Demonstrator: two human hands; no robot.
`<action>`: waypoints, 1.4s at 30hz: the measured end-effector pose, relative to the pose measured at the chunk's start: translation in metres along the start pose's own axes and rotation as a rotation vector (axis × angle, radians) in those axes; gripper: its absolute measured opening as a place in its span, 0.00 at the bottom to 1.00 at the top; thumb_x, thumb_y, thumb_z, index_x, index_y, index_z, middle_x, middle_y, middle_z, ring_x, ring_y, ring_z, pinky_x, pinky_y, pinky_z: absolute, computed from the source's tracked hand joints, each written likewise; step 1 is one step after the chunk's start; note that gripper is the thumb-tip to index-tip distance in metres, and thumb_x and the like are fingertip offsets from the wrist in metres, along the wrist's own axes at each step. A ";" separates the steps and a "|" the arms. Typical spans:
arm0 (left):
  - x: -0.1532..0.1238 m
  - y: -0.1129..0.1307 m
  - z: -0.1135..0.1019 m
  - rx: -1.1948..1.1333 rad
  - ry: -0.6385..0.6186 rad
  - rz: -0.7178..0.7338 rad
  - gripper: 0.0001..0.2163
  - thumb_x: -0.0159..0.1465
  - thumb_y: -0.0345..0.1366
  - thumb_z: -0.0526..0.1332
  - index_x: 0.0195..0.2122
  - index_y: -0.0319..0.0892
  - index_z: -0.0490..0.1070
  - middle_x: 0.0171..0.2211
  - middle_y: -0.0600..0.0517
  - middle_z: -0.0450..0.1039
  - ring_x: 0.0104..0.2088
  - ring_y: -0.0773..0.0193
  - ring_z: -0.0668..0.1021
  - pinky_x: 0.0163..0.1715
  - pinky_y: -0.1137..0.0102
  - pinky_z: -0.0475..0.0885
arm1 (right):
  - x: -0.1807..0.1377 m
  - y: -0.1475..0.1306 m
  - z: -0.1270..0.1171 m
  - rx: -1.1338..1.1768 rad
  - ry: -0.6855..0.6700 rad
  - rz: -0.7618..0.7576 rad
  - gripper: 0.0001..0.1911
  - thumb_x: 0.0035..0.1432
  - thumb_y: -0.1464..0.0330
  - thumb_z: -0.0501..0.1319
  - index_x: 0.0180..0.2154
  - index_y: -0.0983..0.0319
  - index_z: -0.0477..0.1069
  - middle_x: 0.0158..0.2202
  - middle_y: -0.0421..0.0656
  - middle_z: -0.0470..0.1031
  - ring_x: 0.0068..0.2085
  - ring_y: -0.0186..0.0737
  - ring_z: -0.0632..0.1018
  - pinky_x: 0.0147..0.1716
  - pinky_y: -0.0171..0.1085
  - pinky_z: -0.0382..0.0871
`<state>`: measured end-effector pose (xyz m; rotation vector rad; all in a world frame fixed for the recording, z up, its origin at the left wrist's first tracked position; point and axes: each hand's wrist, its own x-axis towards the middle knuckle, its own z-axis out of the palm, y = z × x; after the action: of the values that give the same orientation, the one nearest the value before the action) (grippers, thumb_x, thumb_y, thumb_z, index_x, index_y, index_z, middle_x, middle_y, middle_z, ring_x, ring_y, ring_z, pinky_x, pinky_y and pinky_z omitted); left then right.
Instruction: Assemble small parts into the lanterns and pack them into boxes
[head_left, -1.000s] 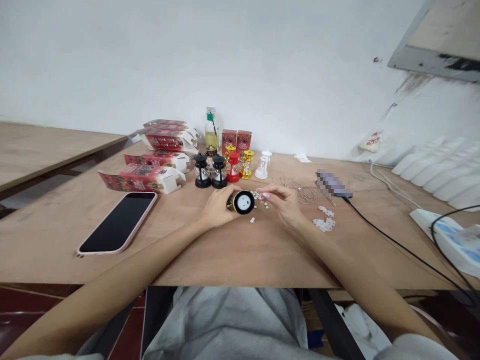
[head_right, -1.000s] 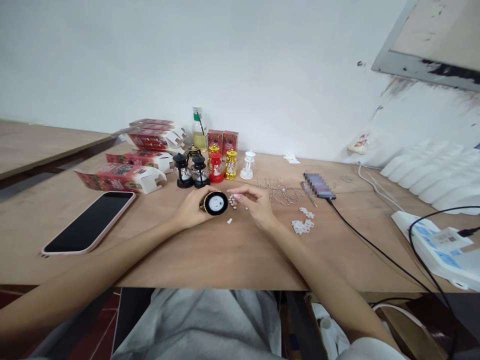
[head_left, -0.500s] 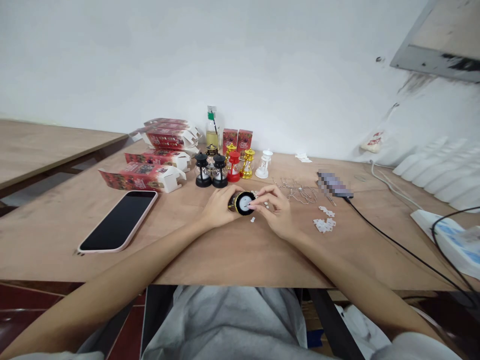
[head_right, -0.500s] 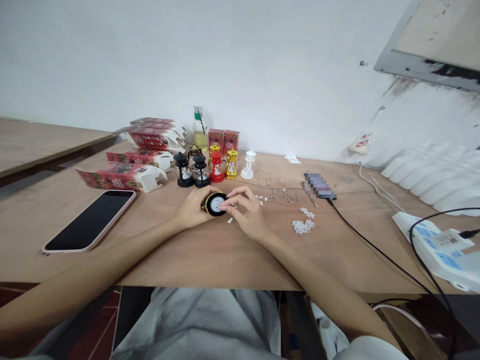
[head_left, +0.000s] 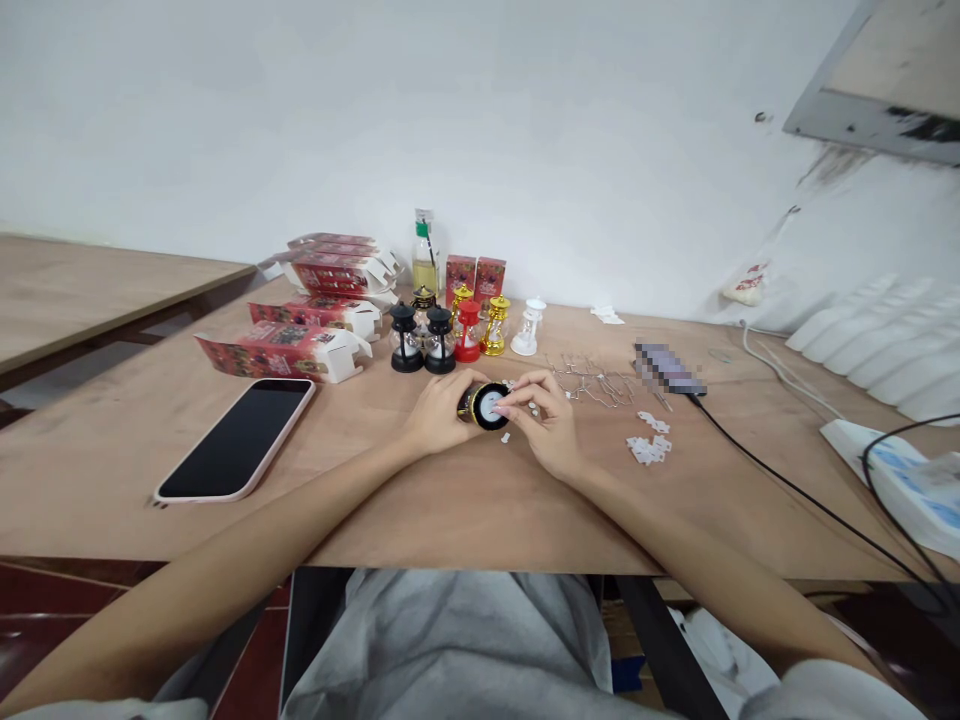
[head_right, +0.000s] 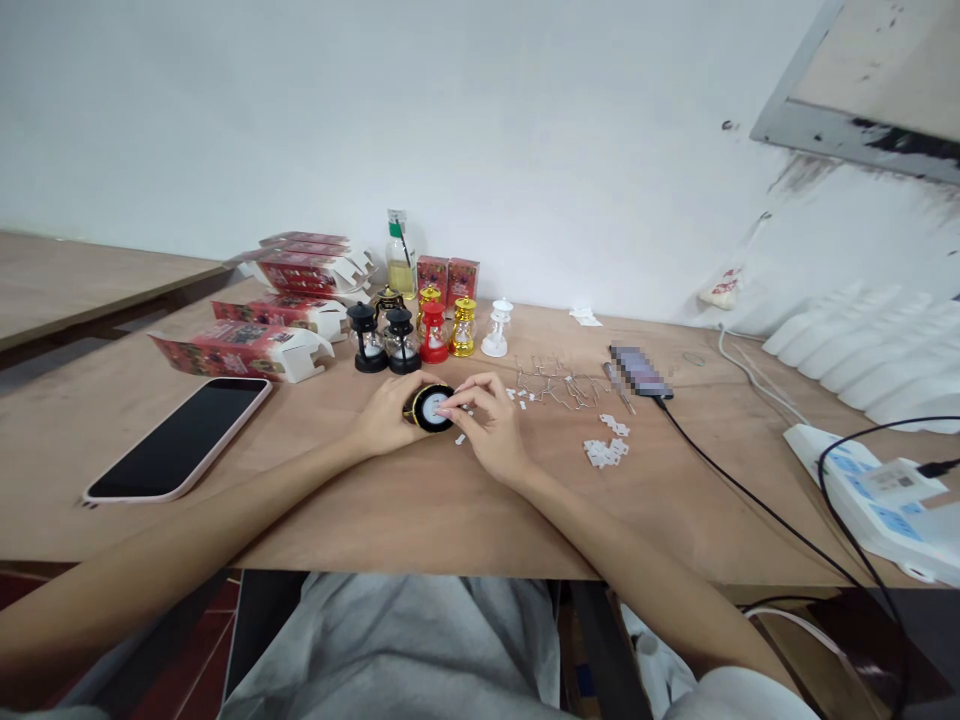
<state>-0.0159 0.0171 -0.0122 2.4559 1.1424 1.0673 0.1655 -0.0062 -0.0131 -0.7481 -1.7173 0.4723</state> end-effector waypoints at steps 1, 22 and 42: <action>0.000 0.000 0.000 0.000 0.000 -0.001 0.17 0.53 0.42 0.64 0.43 0.44 0.67 0.42 0.50 0.75 0.43 0.54 0.76 0.43 0.62 0.68 | 0.000 0.000 0.000 -0.004 -0.001 -0.002 0.02 0.54 0.66 0.65 0.30 0.53 0.77 0.36 0.41 0.67 0.41 0.38 0.72 0.42 0.40 0.69; 0.000 -0.001 0.000 0.034 0.007 0.032 0.18 0.53 0.42 0.64 0.43 0.44 0.65 0.42 0.50 0.75 0.43 0.56 0.77 0.43 0.64 0.68 | -0.003 -0.001 -0.003 -0.074 -0.018 -0.139 0.02 0.54 0.68 0.65 0.30 0.55 0.77 0.38 0.42 0.65 0.40 0.37 0.72 0.43 0.41 0.69; -0.002 0.005 -0.005 0.150 -0.043 0.075 0.18 0.52 0.38 0.62 0.44 0.43 0.65 0.44 0.49 0.75 0.45 0.54 0.76 0.42 0.63 0.63 | -0.001 0.005 -0.003 0.168 -0.081 0.014 0.05 0.48 0.62 0.69 0.26 0.55 0.77 0.38 0.41 0.67 0.43 0.39 0.73 0.47 0.44 0.68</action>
<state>-0.0176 0.0114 -0.0075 2.6431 1.1651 0.9765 0.1702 -0.0033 -0.0161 -0.6271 -1.7241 0.6560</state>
